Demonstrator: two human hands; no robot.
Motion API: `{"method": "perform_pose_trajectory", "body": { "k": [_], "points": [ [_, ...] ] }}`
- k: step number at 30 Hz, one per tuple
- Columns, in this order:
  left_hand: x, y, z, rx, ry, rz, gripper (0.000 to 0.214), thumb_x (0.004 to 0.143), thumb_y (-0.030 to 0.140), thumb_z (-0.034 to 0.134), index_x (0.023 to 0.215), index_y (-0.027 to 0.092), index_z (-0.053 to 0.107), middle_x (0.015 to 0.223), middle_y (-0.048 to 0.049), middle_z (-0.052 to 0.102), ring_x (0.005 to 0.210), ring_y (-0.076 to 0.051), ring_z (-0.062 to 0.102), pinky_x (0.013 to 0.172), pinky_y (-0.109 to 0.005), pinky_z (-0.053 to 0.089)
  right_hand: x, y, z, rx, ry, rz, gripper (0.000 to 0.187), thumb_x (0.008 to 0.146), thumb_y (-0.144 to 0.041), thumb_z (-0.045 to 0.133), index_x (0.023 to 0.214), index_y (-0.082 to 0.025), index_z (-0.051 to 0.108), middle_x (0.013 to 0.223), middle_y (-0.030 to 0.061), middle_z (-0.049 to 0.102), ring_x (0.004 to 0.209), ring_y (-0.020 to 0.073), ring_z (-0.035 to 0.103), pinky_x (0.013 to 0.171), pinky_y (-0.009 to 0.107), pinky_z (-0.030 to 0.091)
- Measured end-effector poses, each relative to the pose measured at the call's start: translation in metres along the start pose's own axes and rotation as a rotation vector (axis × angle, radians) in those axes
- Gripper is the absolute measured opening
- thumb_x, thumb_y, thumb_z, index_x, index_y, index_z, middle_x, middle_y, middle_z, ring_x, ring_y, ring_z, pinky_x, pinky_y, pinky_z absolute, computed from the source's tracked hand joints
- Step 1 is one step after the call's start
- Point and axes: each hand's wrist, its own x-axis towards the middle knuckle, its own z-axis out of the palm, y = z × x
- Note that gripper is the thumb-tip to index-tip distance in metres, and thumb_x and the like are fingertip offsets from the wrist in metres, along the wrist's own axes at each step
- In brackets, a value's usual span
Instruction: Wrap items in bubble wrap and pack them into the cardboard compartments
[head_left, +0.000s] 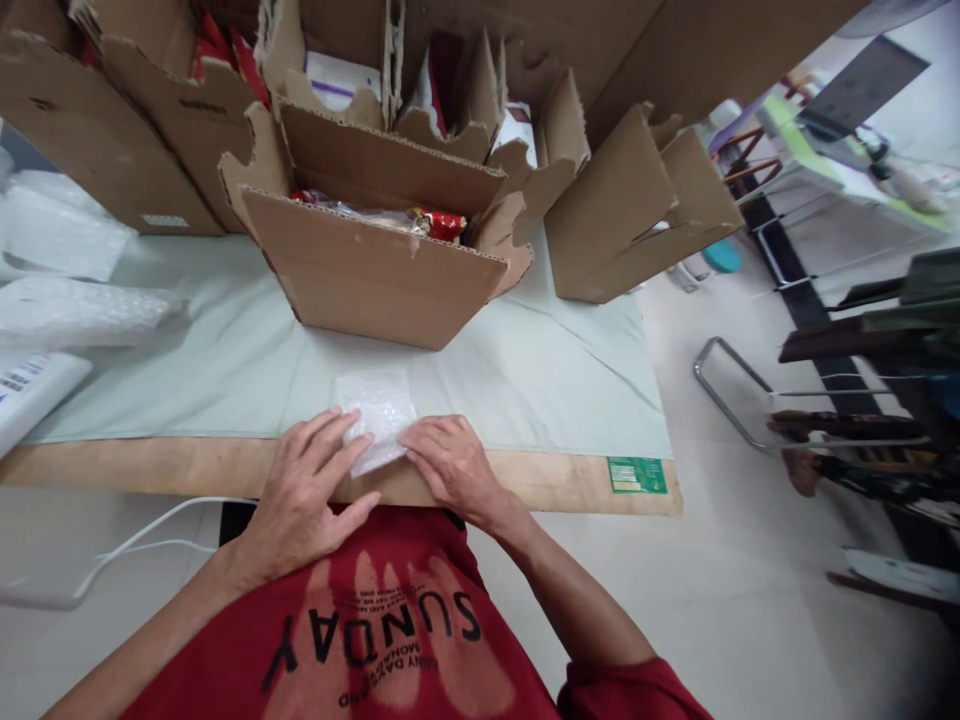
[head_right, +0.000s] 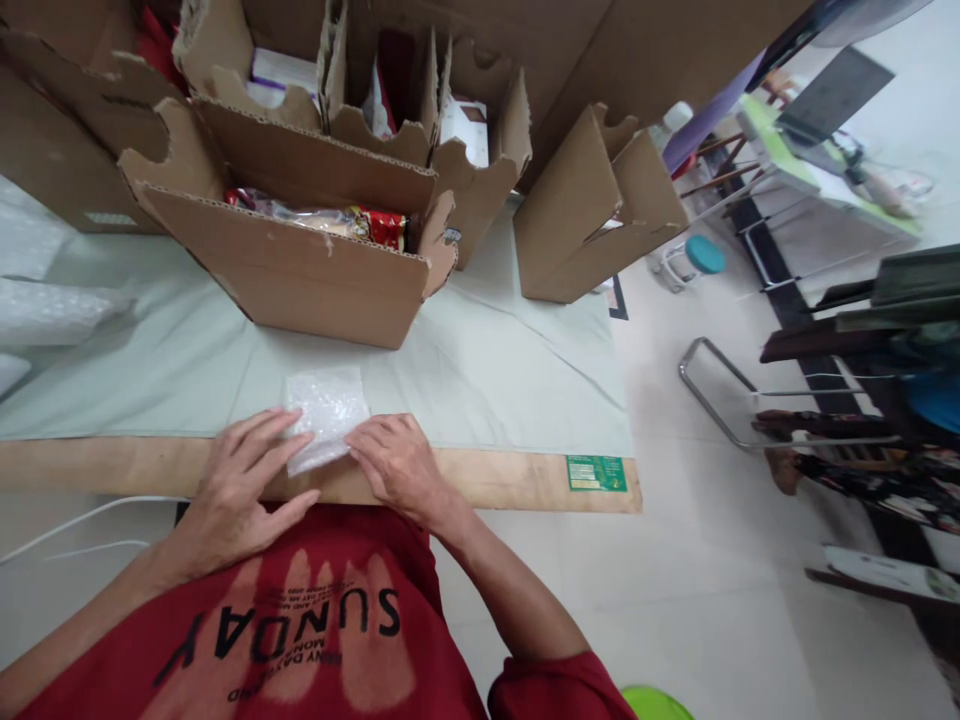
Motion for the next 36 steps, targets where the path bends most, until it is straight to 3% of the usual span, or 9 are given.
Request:
{"method": "perform_pose_trajectory", "body": {
  "k": [4, 9, 16, 20, 24, 27, 29, 34, 36],
  "points": [
    [-0.001, -0.005, 0.002, -0.147, 0.043, -0.221, 0.022, 0.095, 0.028, 0.057, 0.112, 0.022, 0.070, 0.100, -0.0078, 0.075, 0.097, -0.024, 0.069, 0.090, -0.041, 0.054, 0.017, 0.002, -0.006, 0.109, -0.053, 0.103, 0.025, 0.105, -0.028, 0.052, 0.118, -0.021, 0.073, 0.105, 0.0070, 0.079, 0.097, 0.0215, 0.069, 0.092, 0.039, 0.050],
    [0.022, -0.015, 0.012, -0.189, 0.041, -0.559, 0.034, 0.093, 0.040, 0.056, 0.110, 0.017, 0.073, 0.082, -0.0043, 0.071, 0.067, -0.018, 0.063, 0.070, -0.033, 0.054, 0.027, 0.000, -0.005, -0.022, 0.160, 0.146, 0.030, 0.104, -0.036, 0.054, 0.124, -0.019, 0.069, 0.123, 0.0132, 0.073, 0.112, 0.0264, 0.064, 0.095, 0.042, 0.047],
    [0.031, -0.021, 0.016, -0.173, 0.097, -0.603, 0.040, 0.089, 0.042, 0.059, 0.121, 0.019, 0.067, 0.095, -0.0063, 0.072, 0.075, -0.019, 0.065, 0.076, -0.035, 0.055, 0.029, 0.002, 0.006, -0.180, -0.044, -0.078, 0.030, 0.101, -0.027, 0.057, 0.128, -0.022, 0.067, 0.129, 0.0135, 0.071, 0.116, 0.0285, 0.061, 0.095, 0.046, 0.045],
    [0.015, -0.014, 0.015, -0.585, 0.180, -0.844, 0.060, 0.084, 0.056, 0.066, 0.129, 0.017, 0.061, 0.106, -0.0107, 0.073, 0.083, -0.021, 0.071, 0.071, -0.035, 0.061, 0.037, 0.005, 0.012, 0.015, 0.145, 0.073, 0.027, 0.102, -0.020, 0.051, 0.123, -0.021, 0.070, 0.112, 0.0113, 0.077, 0.101, 0.0246, 0.069, 0.088, 0.041, 0.050],
    [0.017, -0.002, 0.010, -0.964, 0.034, -0.990, 0.068, 0.076, 0.060, 0.072, 0.126, 0.016, 0.063, 0.122, -0.0163, 0.074, 0.107, -0.030, 0.074, 0.088, -0.041, 0.063, 0.033, -0.013, 0.009, 0.384, 0.264, 0.285, 0.022, 0.099, -0.027, 0.056, 0.113, -0.025, 0.073, 0.107, 0.0062, 0.079, 0.095, 0.0225, 0.072, 0.088, 0.037, 0.054],
    [0.028, 0.006, 0.008, -1.033, -0.027, -0.948, 0.056, 0.077, 0.059, 0.071, 0.114, 0.017, 0.069, 0.112, -0.0129, 0.078, 0.104, -0.030, 0.075, 0.094, -0.042, 0.061, 0.024, -0.026, 0.003, 0.577, 0.205, 0.365, 0.018, 0.096, -0.032, 0.059, 0.102, -0.025, 0.075, 0.092, 0.0035, 0.078, 0.084, 0.0211, 0.071, 0.080, 0.034, 0.054],
    [0.034, 0.008, 0.008, -0.961, -0.005, -0.869, 0.046, 0.079, 0.056, 0.069, 0.107, 0.020, 0.072, 0.103, -0.0101, 0.080, 0.097, -0.029, 0.077, 0.089, -0.040, 0.063, 0.019, -0.027, -0.006, 0.590, 0.193, 0.352, 0.020, 0.092, -0.038, 0.065, 0.104, -0.025, 0.074, 0.099, 0.0056, 0.077, 0.091, 0.0239, 0.070, 0.086, 0.037, 0.055],
    [0.044, 0.011, 0.012, -0.592, 0.058, -0.351, 0.017, 0.086, 0.033, 0.064, 0.100, 0.028, 0.072, 0.093, -0.0048, 0.079, 0.084, -0.023, 0.076, 0.073, -0.031, 0.063, 0.017, -0.013, -0.042, 0.571, 0.084, 0.272, 0.076, 0.079, -0.053, 0.081, 0.146, -0.027, 0.056, 0.133, 0.0117, 0.068, 0.103, 0.0253, 0.069, 0.091, 0.038, 0.056],
    [0.052, 0.015, 0.011, -0.511, 0.079, -0.189, 0.026, 0.086, 0.025, 0.063, 0.111, 0.031, 0.067, 0.092, -0.0024, 0.078, 0.080, -0.020, 0.076, 0.070, -0.028, 0.062, 0.023, -0.011, -0.060, 0.523, 0.008, 0.247, 0.049, 0.087, -0.043, 0.076, 0.133, -0.027, 0.066, 0.119, 0.0078, 0.075, 0.098, 0.0232, 0.070, 0.088, 0.035, 0.056]
  ]
}}
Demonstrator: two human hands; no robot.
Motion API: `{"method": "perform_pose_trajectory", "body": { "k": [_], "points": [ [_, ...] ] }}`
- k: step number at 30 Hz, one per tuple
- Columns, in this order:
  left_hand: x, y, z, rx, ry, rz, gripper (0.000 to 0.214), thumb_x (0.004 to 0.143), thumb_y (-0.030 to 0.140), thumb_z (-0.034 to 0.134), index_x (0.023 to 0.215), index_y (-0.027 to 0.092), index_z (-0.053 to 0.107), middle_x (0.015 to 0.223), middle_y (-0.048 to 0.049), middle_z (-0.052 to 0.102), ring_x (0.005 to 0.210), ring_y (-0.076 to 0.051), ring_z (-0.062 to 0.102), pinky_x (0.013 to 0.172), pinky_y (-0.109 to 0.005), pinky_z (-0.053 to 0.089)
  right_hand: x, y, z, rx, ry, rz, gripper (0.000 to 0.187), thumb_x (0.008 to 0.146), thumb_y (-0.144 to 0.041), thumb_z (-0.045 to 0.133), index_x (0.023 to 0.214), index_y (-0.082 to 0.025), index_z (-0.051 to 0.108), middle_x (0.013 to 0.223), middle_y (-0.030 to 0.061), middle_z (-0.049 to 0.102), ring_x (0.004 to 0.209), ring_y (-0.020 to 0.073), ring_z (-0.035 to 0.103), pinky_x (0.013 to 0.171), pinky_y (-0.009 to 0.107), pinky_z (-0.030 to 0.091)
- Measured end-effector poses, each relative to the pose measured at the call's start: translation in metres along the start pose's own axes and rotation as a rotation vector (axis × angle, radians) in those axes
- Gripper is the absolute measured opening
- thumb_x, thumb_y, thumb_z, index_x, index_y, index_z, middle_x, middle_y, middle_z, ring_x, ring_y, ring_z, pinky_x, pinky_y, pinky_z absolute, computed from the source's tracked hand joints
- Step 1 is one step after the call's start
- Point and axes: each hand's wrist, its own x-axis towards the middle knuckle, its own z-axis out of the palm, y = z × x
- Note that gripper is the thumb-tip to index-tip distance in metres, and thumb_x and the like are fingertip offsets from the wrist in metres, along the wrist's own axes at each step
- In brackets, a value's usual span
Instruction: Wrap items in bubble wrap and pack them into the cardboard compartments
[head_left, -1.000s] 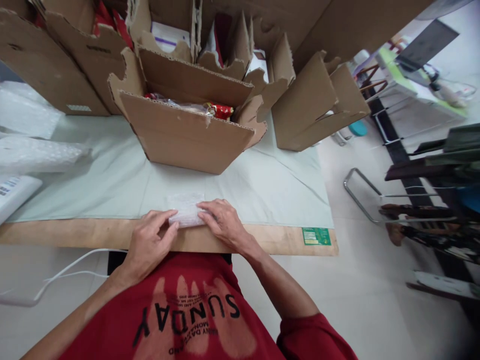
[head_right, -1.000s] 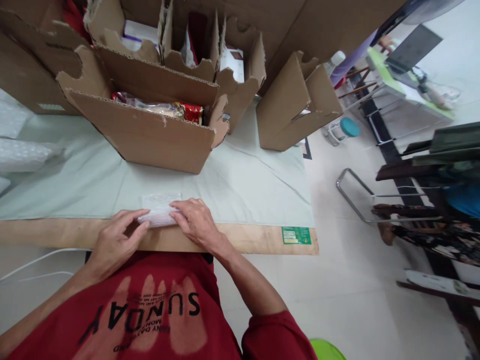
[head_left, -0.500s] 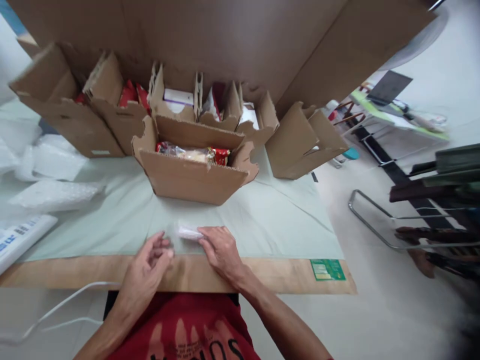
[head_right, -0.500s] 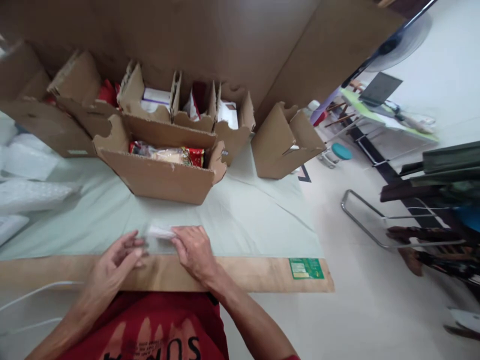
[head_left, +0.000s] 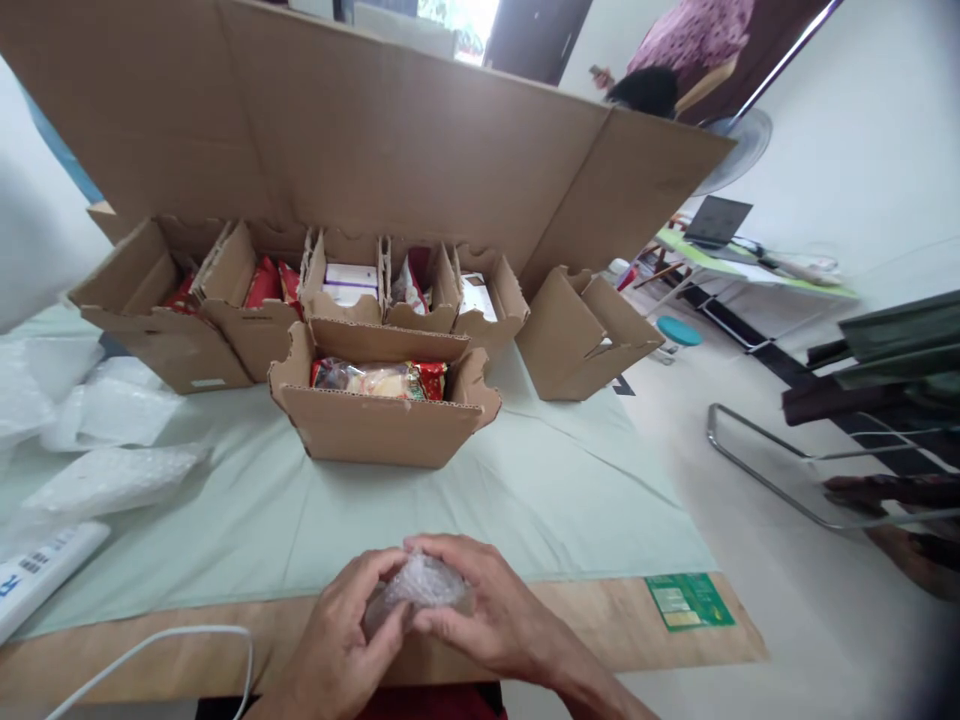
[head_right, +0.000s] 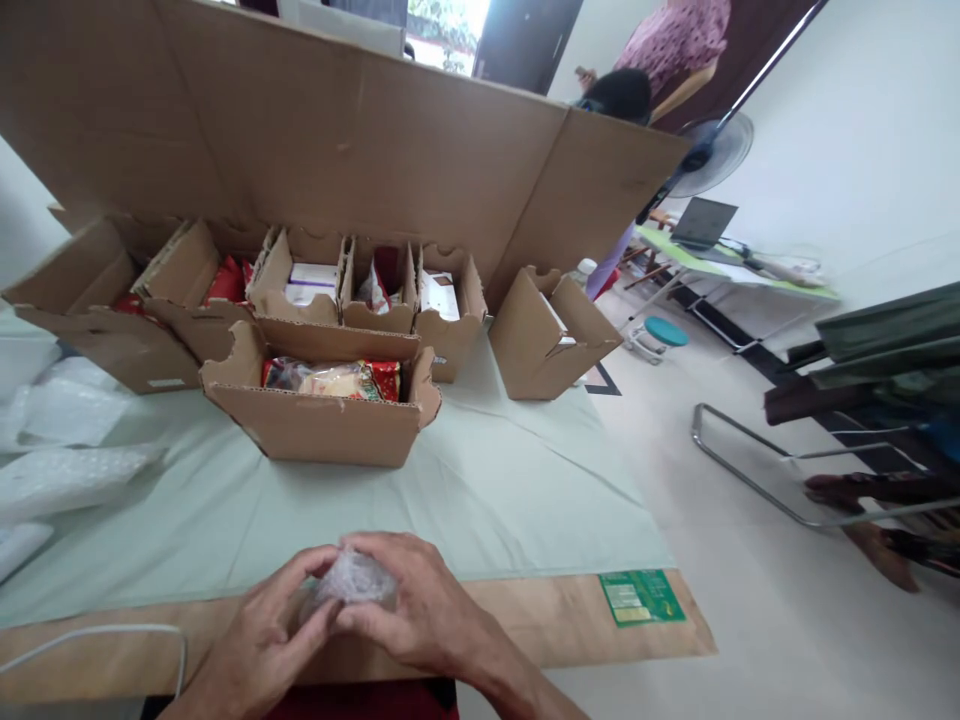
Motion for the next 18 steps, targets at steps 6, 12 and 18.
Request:
{"method": "perform_pose_trajectory", "body": {
  "k": [6, 12, 18],
  "points": [
    [0.050, 0.023, -0.026, 0.285, 0.197, 0.316, 0.059, 0.091, 0.031, 0.067, 0.147, 0.027, 0.049, 0.134, -0.0130, 0.067, 0.122, -0.027, 0.066, 0.100, -0.040, 0.058, 0.021, -0.049, -0.077, -0.141, 0.094, -0.145, 0.010, 0.094, -0.028, 0.067, 0.088, -0.024, 0.074, 0.080, 0.0027, 0.073, 0.072, 0.0181, 0.066, 0.064, 0.029, 0.052],
    [0.116, 0.026, -0.059, 0.681, 0.459, 0.376, 0.065, 0.085, 0.011, 0.071, 0.147, 0.020, 0.052, 0.149, -0.0173, 0.056, 0.153, -0.038, 0.034, 0.125, -0.061, 0.026, 0.075, -0.089, -0.152, -0.408, 0.691, -0.359, 0.012, 0.088, -0.032, 0.079, 0.095, -0.024, 0.075, 0.075, -0.0030, 0.070, 0.059, 0.0120, 0.055, 0.052, 0.025, 0.041],
    [0.109, 0.011, -0.054, 0.602, 0.458, 0.332, 0.036, 0.079, 0.005, 0.069, 0.105, 0.029, 0.068, 0.097, -0.0036, 0.073, 0.124, -0.031, 0.063, 0.122, -0.066, 0.030, 0.136, -0.090, -0.166, -0.684, -0.012, -0.348, 0.009, 0.092, -0.017, 0.064, 0.093, -0.020, 0.073, 0.084, -0.0008, 0.074, 0.072, 0.0132, 0.064, 0.065, 0.025, 0.045]
  ]
}}
